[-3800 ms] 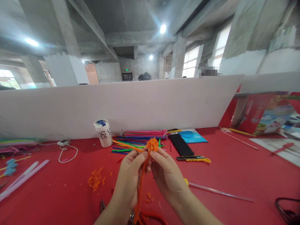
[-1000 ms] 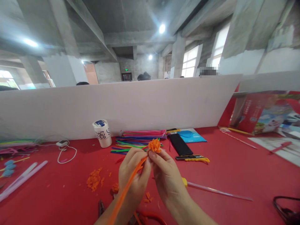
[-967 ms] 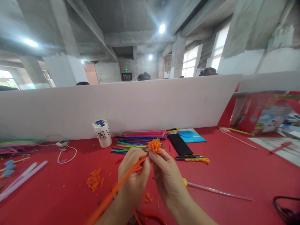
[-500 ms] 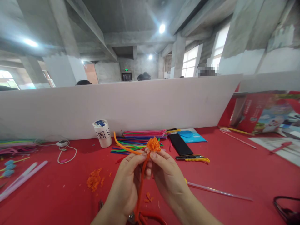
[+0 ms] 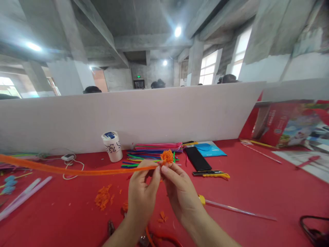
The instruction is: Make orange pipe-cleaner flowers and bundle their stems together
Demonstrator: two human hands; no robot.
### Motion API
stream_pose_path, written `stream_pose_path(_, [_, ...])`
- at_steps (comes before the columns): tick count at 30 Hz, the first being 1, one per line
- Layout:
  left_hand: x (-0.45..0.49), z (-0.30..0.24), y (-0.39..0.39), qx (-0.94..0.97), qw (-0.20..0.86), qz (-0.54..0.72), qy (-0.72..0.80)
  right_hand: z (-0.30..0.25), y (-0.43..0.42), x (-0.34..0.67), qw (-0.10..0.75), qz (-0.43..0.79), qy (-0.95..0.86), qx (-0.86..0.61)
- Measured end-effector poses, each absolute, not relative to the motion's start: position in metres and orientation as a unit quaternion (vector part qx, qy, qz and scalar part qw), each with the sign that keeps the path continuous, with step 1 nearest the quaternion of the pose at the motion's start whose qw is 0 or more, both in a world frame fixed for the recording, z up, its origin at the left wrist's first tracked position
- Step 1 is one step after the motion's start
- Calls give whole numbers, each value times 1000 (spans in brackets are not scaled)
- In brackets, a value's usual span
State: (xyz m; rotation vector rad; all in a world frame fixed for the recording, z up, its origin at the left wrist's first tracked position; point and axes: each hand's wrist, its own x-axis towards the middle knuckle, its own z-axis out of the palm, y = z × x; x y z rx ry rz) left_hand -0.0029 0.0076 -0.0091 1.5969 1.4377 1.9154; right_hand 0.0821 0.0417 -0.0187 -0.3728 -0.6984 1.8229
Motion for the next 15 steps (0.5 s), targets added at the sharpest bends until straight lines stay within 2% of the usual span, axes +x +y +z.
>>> stream_pose_path(4, [-7,-14,8,653,-79,601,454,-19,41,82,563,756,-295,-157])
stream_pose_path(7, [-6,-16,7,656,-100,602,444,-16,41,84,559,755,-306,-155])
stream_pose_path(9, [-4,-15,6,620,-11,629,468,-14,40,85,557,751,-320,-153])
stream_pose_path(13, [0,-6,3,469,330,686,448,-10,40,88,544,743,-367,-134])
stream_pose_path(15, [1,-1,2,395,459,691,395,-9,40,90,535,740,-387,-127])
